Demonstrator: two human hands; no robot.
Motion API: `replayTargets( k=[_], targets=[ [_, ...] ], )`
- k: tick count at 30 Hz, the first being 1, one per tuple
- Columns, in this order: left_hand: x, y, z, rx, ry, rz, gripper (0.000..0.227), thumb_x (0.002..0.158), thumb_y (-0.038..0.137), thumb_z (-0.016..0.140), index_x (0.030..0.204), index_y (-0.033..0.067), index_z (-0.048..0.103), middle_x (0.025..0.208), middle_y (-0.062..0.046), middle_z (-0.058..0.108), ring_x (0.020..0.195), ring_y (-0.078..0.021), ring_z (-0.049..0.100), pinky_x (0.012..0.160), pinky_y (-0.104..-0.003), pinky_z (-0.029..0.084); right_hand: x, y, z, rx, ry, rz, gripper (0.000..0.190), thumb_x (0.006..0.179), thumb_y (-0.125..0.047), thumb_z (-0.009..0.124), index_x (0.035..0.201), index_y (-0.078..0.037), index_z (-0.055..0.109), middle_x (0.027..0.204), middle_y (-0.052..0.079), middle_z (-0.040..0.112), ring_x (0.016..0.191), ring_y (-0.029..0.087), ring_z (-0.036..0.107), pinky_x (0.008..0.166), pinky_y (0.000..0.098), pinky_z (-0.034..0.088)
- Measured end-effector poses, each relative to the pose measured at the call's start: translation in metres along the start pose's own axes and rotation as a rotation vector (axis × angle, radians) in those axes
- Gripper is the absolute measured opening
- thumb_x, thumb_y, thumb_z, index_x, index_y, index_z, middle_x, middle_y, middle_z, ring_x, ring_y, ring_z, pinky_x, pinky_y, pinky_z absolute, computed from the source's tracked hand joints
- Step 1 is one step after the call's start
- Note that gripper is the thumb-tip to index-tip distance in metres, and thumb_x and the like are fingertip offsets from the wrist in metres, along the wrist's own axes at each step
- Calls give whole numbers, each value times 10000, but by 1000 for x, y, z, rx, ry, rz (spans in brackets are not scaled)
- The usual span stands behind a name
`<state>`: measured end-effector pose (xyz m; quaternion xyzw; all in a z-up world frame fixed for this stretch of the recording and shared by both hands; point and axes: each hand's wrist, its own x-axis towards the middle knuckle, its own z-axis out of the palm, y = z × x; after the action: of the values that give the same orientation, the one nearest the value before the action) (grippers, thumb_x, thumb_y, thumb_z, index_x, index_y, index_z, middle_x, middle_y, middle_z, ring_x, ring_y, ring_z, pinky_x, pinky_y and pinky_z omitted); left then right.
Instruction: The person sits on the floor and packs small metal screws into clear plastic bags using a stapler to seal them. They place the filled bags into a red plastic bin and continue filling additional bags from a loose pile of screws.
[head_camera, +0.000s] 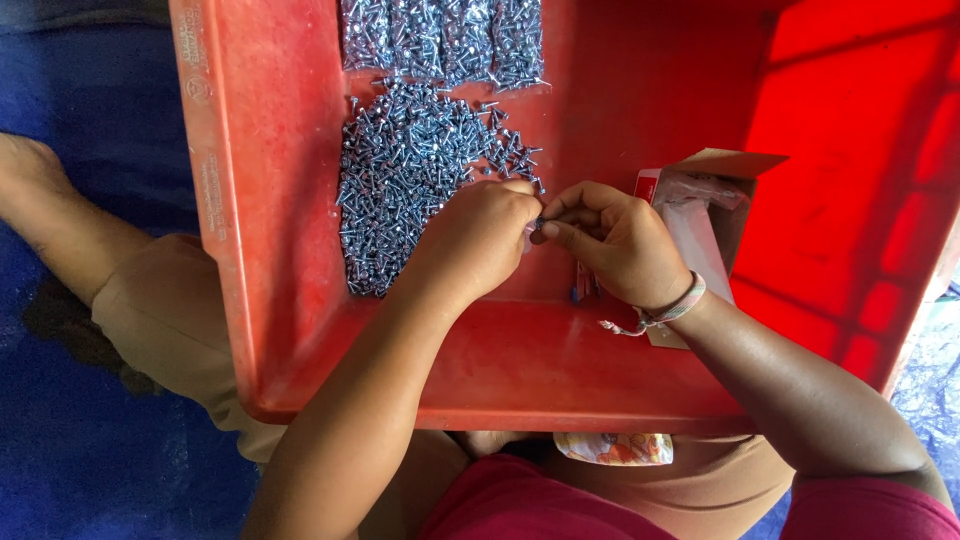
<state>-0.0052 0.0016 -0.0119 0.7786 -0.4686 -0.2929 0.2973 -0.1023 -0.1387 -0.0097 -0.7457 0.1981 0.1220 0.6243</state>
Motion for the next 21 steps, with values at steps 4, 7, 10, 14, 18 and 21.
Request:
replayTargets(
  k=[4, 7, 10, 14, 18, 21],
  targets=[
    [1, 0, 1, -3, -14, -27, 164, 771, -43, 492, 764, 37, 635, 768, -73, 620, 767, -271, 597, 684, -376, 497, -1, -5, 0, -31, 5, -12, 140, 835, -71, 616, 960, -10, 599, 753, 95, 652, 623, 75, 551, 537, 201, 467],
    [1, 0, 0, -3, -21, -29, 158, 770, -43, 497, 777, 32, 635, 773, -81, 612, 760, -273, 596, 677, -373, 501, -2, -5, -2, 1, -7, -11, 131, 843, -70, 604, 964, -19, 605, 774, 88, 656, 690, 84, 571, 593, 209, 481],
    [2, 2, -3, -18, -34, -41, 158, 772, -43, 495, 790, 18, 640, 775, -93, 609, 758, -282, 601, 664, -373, 506, -3, -7, -2, -12, -7, -23, 134, 853, -77, 595, 975, -24, 608, 766, 84, 650, 670, 77, 554, 575, 205, 472],
    [2, 2, -5, -37, -27, -30, 169, 778, -35, 476, 812, 15, 634, 787, -106, 607, 753, -297, 612, 655, -382, 515, -5, -5, -3, -37, 10, -80, 126, 845, -48, 593, 965, -21, 618, 754, 78, 643, 724, 96, 562, 627, 236, 477],
    [0, 5, -9, -59, -17, -71, 205, 786, -88, 445, 851, -28, 629, 802, -144, 612, 763, -320, 615, 678, -401, 514, -14, 17, -1, -57, -80, -175, 110, 788, -46, 646, 897, -56, 661, 742, 82, 671, 743, 142, 622, 651, 288, 498],
    [1, 6, -12, -31, -31, -50, 184, 763, -50, 446, 817, -40, 622, 801, -164, 613, 772, -355, 617, 674, -436, 518, -14, 28, 22, -11, -287, -180, 119, 765, -20, 624, 858, -62, 683, 693, 79, 689, 698, 165, 648, 655, 328, 510]
  ],
)
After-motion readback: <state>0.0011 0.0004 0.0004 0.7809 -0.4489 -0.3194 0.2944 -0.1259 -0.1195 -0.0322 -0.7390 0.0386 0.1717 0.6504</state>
